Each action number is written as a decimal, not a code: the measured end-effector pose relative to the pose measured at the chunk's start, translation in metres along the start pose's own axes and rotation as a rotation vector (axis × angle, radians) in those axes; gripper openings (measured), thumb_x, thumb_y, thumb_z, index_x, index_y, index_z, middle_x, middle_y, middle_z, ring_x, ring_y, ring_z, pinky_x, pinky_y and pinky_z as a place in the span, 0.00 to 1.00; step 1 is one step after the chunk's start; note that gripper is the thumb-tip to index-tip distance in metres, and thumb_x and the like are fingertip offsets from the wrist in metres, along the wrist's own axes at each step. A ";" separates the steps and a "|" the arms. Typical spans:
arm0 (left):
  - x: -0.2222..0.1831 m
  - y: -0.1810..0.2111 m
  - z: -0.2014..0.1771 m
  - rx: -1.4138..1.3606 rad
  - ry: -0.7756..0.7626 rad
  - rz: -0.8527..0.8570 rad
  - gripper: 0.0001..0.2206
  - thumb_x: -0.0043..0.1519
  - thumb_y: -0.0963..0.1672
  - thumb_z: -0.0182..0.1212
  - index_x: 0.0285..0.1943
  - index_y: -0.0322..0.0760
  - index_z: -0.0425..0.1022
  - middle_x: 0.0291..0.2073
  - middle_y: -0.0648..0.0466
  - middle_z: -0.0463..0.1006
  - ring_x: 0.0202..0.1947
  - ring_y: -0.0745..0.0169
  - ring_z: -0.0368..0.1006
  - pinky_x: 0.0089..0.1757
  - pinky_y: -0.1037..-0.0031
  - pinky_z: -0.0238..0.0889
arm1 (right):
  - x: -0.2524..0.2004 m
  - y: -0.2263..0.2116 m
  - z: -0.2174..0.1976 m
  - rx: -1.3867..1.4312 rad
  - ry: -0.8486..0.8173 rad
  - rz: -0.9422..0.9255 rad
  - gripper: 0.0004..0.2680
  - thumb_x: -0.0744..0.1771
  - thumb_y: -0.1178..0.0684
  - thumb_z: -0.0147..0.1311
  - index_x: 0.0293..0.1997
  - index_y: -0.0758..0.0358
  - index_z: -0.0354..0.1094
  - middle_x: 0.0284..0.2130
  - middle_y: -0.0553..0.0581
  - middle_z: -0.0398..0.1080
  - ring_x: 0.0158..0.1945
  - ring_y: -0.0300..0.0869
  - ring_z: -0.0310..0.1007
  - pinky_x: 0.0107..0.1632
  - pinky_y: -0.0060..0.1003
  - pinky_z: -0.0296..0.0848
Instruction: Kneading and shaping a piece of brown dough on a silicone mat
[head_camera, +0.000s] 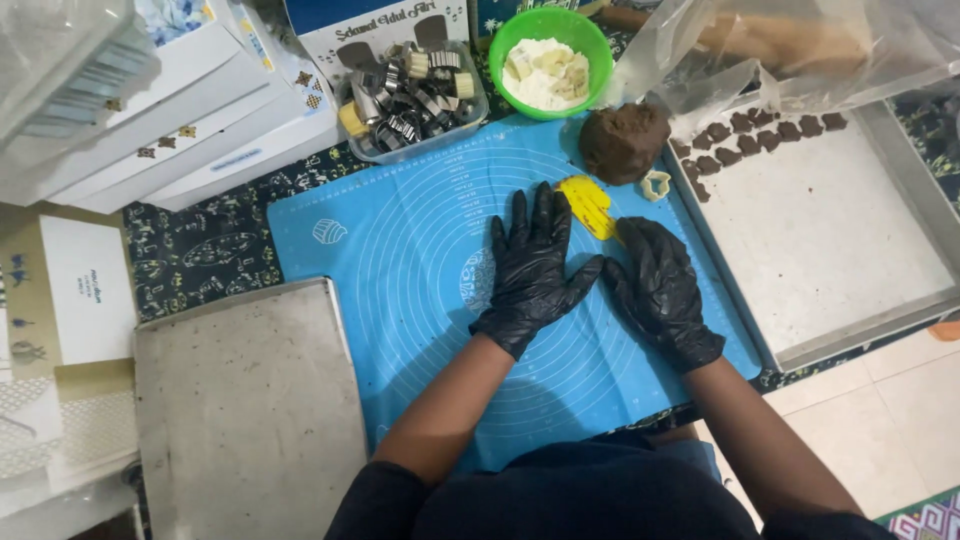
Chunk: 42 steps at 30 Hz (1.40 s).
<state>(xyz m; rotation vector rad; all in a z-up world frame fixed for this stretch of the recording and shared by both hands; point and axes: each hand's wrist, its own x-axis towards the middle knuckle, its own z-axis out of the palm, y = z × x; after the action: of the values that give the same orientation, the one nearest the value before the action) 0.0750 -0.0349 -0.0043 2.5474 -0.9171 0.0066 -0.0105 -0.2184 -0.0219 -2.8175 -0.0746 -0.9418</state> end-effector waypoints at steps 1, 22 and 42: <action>0.000 -0.001 0.001 -0.006 -0.009 -0.006 0.44 0.63 0.62 0.48 0.84 0.40 0.44 0.81 0.40 0.41 0.79 0.25 0.33 0.67 0.28 0.27 | -0.001 -0.001 0.000 0.002 0.001 0.007 0.20 0.67 0.45 0.60 0.66 0.60 0.70 0.55 0.62 0.72 0.61 0.55 0.70 0.62 0.48 0.70; -0.002 0.000 0.007 0.026 0.037 -0.042 0.39 0.66 0.58 0.50 0.83 0.42 0.46 0.81 0.43 0.43 0.80 0.34 0.39 0.69 0.38 0.33 | -0.001 0.011 -0.002 -0.051 -0.200 -0.143 0.28 0.68 0.41 0.53 0.75 0.67 0.56 0.69 0.74 0.59 0.71 0.65 0.58 0.70 0.55 0.58; -0.009 0.009 0.003 -0.423 0.612 -0.119 0.39 0.67 0.61 0.43 0.84 0.42 0.46 0.75 0.57 0.65 0.73 0.64 0.61 0.66 0.75 0.57 | -0.001 0.068 -0.005 0.196 -0.490 -0.173 0.26 0.66 0.33 0.55 0.68 0.55 0.64 0.61 0.64 0.70 0.57 0.63 0.74 0.55 0.59 0.75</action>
<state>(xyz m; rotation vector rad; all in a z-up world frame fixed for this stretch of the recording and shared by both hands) 0.0620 -0.0371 -0.0047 2.0129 -0.4626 0.4762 -0.0075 -0.2864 -0.0281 -2.8154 -0.4499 -0.2306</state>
